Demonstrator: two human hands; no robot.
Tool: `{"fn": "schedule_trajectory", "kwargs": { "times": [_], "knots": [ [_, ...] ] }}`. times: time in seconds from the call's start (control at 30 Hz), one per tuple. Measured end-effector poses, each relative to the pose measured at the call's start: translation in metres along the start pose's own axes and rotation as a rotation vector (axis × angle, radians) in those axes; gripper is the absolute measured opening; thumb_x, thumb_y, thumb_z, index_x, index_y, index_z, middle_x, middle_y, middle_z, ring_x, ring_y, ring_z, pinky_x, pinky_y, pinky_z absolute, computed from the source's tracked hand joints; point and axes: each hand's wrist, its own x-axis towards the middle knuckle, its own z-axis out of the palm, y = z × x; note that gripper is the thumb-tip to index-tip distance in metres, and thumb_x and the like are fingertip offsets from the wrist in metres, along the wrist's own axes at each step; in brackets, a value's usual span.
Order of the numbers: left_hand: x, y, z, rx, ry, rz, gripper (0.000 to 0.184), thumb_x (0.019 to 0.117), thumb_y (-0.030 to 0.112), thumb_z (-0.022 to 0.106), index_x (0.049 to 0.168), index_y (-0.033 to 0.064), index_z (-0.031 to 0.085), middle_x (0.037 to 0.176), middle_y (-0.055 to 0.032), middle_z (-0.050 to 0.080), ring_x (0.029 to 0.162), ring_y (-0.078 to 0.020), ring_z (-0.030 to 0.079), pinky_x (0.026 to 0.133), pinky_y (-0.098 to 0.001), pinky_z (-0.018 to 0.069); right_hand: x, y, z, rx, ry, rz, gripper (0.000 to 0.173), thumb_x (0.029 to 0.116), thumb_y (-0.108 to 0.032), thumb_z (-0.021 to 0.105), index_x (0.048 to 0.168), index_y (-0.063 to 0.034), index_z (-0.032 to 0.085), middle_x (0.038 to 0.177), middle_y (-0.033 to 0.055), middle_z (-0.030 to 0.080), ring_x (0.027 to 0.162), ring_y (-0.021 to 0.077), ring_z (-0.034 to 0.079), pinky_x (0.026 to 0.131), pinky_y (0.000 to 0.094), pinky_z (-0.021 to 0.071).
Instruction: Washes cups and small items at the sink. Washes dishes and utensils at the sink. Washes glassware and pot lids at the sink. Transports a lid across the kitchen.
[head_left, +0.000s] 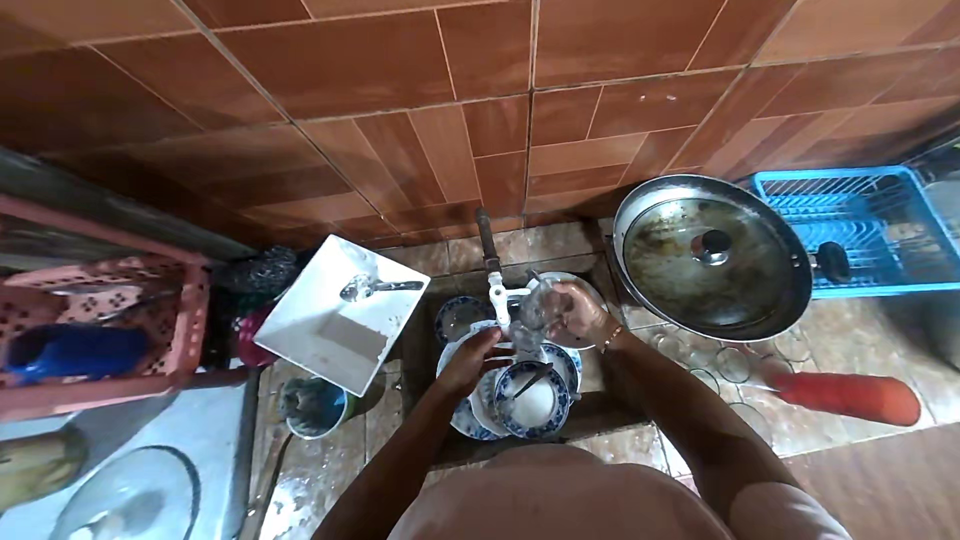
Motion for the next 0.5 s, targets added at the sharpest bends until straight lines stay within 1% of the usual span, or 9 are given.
{"fn": "schedule_trajectory", "kwargs": {
  "times": [0.07,0.13,0.2,0.23,0.27,0.33,0.37,0.43,0.5],
  "knots": [
    [0.001,0.003,-0.006,0.169,0.065,0.075,0.035,0.1101,0.021,0.043,0.134,-0.0010,0.056,0.126,-0.0123,0.065,0.104,-0.0212,0.070,0.090,-0.0391,0.0593,0.007,-0.015,0.003,-0.009,0.064,-0.007,0.045,0.1059,-0.049,0.036,0.113,-0.0107,0.060,0.083,0.0044,0.066,0.066,0.0183,0.065,0.060,0.0363,0.0569],
    [0.002,0.003,-0.018,0.389,0.107,0.124,0.033,0.1090,0.020,0.047,0.131,0.0004,0.062,0.124,-0.0118,0.067,0.103,-0.0181,0.070,0.091,-0.0369,0.0592,0.017,-0.033,0.010,-0.018,0.163,-0.037,0.040,0.1037,-0.052,0.046,0.112,-0.0140,0.057,0.083,0.0018,0.063,0.068,0.0172,0.063,0.062,0.0374,0.0572],
    [-0.002,0.004,-0.029,0.675,0.115,0.118,0.033,0.1081,0.026,0.051,0.128,0.0032,0.066,0.122,-0.0117,0.069,0.103,-0.0179,0.071,0.094,-0.0378,0.0586,0.033,-0.052,0.013,-0.159,0.235,-0.158,0.044,0.1026,-0.047,0.055,0.118,-0.0065,0.062,0.092,0.0072,0.066,0.074,0.0190,0.066,0.066,0.0381,0.0582],
    [-0.006,0.005,-0.031,0.819,0.099,0.100,0.035,0.1075,0.028,0.052,0.128,0.0036,0.066,0.122,-0.0130,0.069,0.105,-0.0197,0.070,0.097,-0.0396,0.0564,0.042,-0.061,0.014,-0.340,0.274,-0.234,0.046,0.1021,-0.045,0.058,0.118,-0.0029,0.064,0.096,0.0099,0.067,0.079,0.0195,0.066,0.069,0.0384,0.0583],
    [-0.009,0.004,-0.031,0.948,0.075,0.075,0.036,0.1067,0.029,0.053,0.129,0.0040,0.066,0.125,-0.0144,0.068,0.108,-0.0224,0.069,0.100,-0.0418,0.0543,0.053,-0.068,0.013,-0.574,0.319,-0.293,0.049,0.0998,-0.047,0.062,0.117,-0.0008,0.067,0.102,0.0141,0.069,0.086,0.0229,0.068,0.076,0.0428,0.0585],
    [-0.014,-0.005,-0.031,1.150,0.039,0.001,0.040,0.1052,0.032,0.055,0.134,0.0045,0.063,0.129,-0.0168,0.065,0.115,-0.0284,0.066,0.103,-0.0471,0.0514,0.070,-0.081,0.013,-1.078,0.375,-0.355,0.060,0.0944,-0.057,0.064,0.111,0.0001,0.071,0.116,0.0212,0.068,0.107,0.0365,0.066,0.093,0.0602,0.0528],
    [-0.016,-0.011,-0.030,1.217,0.035,-0.043,0.043,0.1048,0.033,0.055,0.138,0.0052,0.061,0.131,-0.0175,0.064,0.118,-0.0305,0.065,0.105,-0.0491,0.0502,0.077,-0.085,0.016,-1.282,0.403,-0.367,0.064,0.0917,-0.063,0.063,0.108,-0.0019,0.072,0.122,0.0213,0.067,0.115,0.0389,0.064,0.094,0.0627,0.0518],
    [-0.018,-0.025,-0.030,1.261,0.031,-0.132,0.048,0.1056,0.034,0.053,0.145,0.0065,0.054,0.134,-0.0184,0.063,0.121,-0.0330,0.063,0.106,-0.0517,0.0483,0.087,-0.087,0.021,-1.541,0.431,-0.302,0.069,0.0902,-0.067,0.062,0.118,-0.0052,0.071,0.142,0.0205,0.057,0.134,0.0411,0.052,0.100,0.0629,0.0496],
    [-0.020,-0.035,-0.030,1.218,0.036,-0.209,0.049,0.1066,0.031,0.051,0.150,0.0088,0.049,0.134,-0.0188,0.063,0.122,-0.0339,0.063,0.107,-0.0530,0.0476,0.098,-0.085,0.021,-1.657,0.443,-0.297,0.064,0.0907,-0.063,0.066,0.120,-0.0059,0.070,0.146,0.0205,0.053,0.138,0.0413,0.048,0.098,0.0611,0.0518]
  ]
}}
